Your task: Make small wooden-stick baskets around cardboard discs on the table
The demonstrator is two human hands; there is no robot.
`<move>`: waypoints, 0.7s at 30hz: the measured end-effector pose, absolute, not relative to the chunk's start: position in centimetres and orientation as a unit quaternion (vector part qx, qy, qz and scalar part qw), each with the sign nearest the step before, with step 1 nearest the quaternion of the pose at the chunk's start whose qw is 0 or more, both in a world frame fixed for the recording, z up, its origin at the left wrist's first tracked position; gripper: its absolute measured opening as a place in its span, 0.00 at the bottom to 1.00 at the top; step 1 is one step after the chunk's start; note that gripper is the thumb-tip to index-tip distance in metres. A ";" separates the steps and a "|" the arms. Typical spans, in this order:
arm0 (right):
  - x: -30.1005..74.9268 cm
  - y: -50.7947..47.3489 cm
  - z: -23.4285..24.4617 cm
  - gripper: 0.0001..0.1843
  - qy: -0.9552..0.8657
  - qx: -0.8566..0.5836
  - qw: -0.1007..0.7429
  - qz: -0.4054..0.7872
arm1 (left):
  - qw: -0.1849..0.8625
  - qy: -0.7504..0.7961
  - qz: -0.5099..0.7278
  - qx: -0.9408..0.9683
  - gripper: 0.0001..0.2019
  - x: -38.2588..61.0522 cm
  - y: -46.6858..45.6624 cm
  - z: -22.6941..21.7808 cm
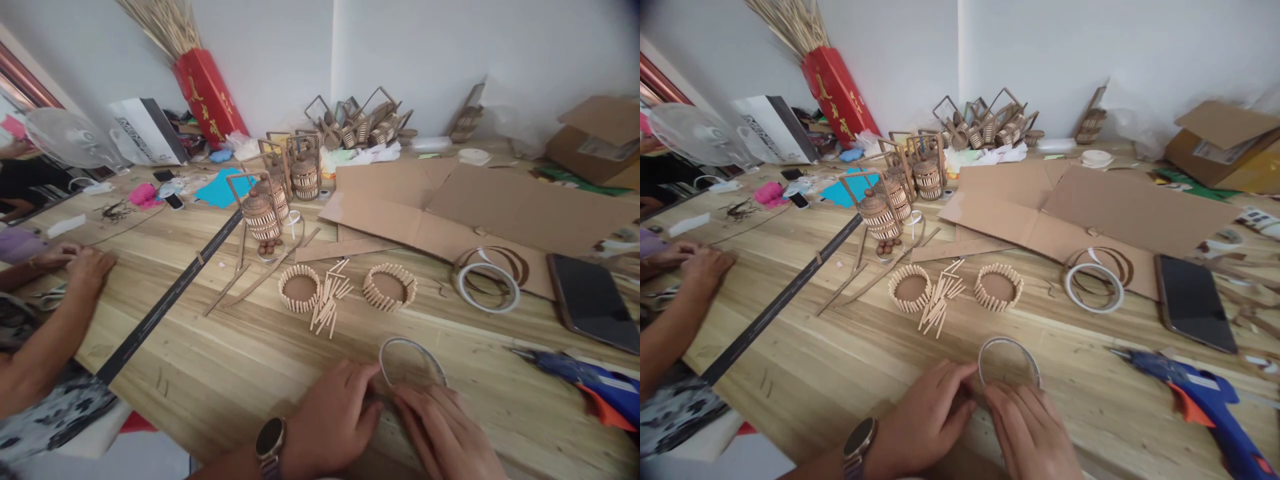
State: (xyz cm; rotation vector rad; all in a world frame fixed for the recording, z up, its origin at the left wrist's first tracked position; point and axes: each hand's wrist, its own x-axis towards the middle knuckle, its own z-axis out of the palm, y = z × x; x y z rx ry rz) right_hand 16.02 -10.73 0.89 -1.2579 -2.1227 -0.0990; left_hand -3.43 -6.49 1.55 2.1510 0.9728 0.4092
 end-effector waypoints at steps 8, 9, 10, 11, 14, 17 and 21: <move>16.1 -11.1 0.5 0.13 -0.829 -0.477 0.293 -0.013 | 0.387 0.428 0.184 0.796 0.04 -3.4 -6.5 1.7; 16.1 -11.0 0.5 0.14 -0.829 -0.475 0.296 -0.023 | 0.376 0.420 0.185 0.805 0.05 -3.4 -6.5 1.7; 16.1 -11.0 0.6 0.14 -0.828 -0.475 0.297 -0.035 | 0.363 0.408 0.186 0.817 0.06 -3.4 -6.4 1.6; 16.3 -10.9 0.6 0.14 -0.826 -0.476 0.299 -0.049 | 0.348 0.392 0.186 0.831 0.07 -3.4 -6.4 1.5; 16.9 -10.9 0.7 0.14 -0.820 -0.485 0.292 -0.081 | 0.311 0.346 0.180 0.867 0.09 -3.3 -6.3 1.4; 18.0 -11.2 0.8 0.15 -0.827 -0.491 0.256 -0.096 | 0.304 0.336 0.167 0.876 0.08 -3.4 -6.3 1.5; 20.4 -11.7 1.3 0.14 -0.812 -0.512 0.239 -0.146 | 0.333 0.367 0.144 0.857 0.14 -3.5 -6.5 2.0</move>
